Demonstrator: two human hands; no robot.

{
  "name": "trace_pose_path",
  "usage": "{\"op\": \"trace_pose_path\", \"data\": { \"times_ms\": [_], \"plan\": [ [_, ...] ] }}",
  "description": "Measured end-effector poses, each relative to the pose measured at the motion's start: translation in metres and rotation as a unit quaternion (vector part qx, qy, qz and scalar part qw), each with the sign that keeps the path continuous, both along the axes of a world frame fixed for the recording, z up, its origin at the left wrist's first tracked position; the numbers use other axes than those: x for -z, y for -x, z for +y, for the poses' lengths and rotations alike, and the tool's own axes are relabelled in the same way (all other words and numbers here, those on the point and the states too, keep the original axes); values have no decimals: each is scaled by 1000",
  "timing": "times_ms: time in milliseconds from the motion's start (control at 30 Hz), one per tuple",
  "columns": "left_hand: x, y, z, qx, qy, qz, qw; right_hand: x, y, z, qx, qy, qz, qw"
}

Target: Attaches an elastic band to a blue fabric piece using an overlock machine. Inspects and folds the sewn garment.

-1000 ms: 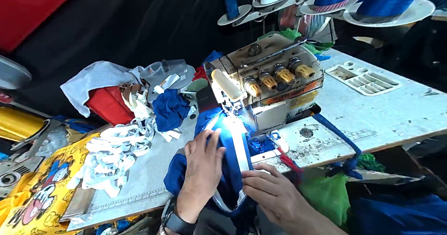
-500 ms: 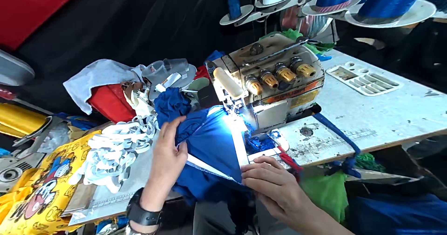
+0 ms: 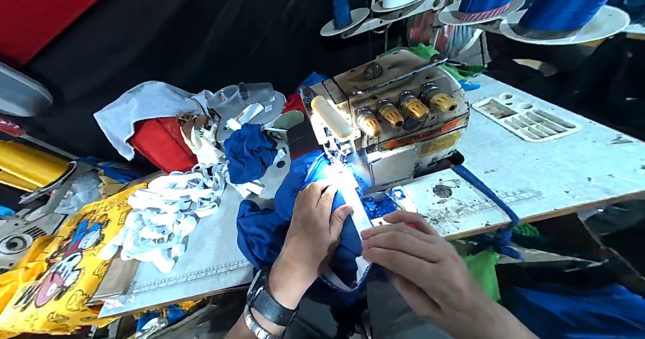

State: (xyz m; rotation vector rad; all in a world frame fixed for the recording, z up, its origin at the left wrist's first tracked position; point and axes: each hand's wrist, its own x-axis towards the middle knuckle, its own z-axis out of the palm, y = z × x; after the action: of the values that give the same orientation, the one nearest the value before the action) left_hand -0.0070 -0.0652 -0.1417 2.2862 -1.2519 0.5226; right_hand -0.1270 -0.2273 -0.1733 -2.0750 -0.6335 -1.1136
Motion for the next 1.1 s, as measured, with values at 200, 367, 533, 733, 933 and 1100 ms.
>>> {"op": "trace_pose_path", "data": {
  "times_ms": [200, 367, 533, 733, 933, 1100],
  "plan": [
    [5, 7, -1, -6, -1, 3, 1000, 6, 10, 7, 21, 30, -2, 999],
    [18, 17, -1, -31, -25, -19, 999, 49, 11, 17, 63, 45, 17, 997],
    [29, 21, -7, -60, -35, -43, 997, 48, 10, 11, 75, 61, 33, 995],
    [8, -2, -12, -28, -17, 7, 999, 29, -16, -1, 72, 60, 2, 996],
    [0, -23, -4, -5, 15, 36, 999, 4, -42, -5, 56, 45, -6, 997],
    [9, -9, 5, -23, -5, 1, 1000, 32, -34, -4, 59, 27, 4, 998]
  ]
}}
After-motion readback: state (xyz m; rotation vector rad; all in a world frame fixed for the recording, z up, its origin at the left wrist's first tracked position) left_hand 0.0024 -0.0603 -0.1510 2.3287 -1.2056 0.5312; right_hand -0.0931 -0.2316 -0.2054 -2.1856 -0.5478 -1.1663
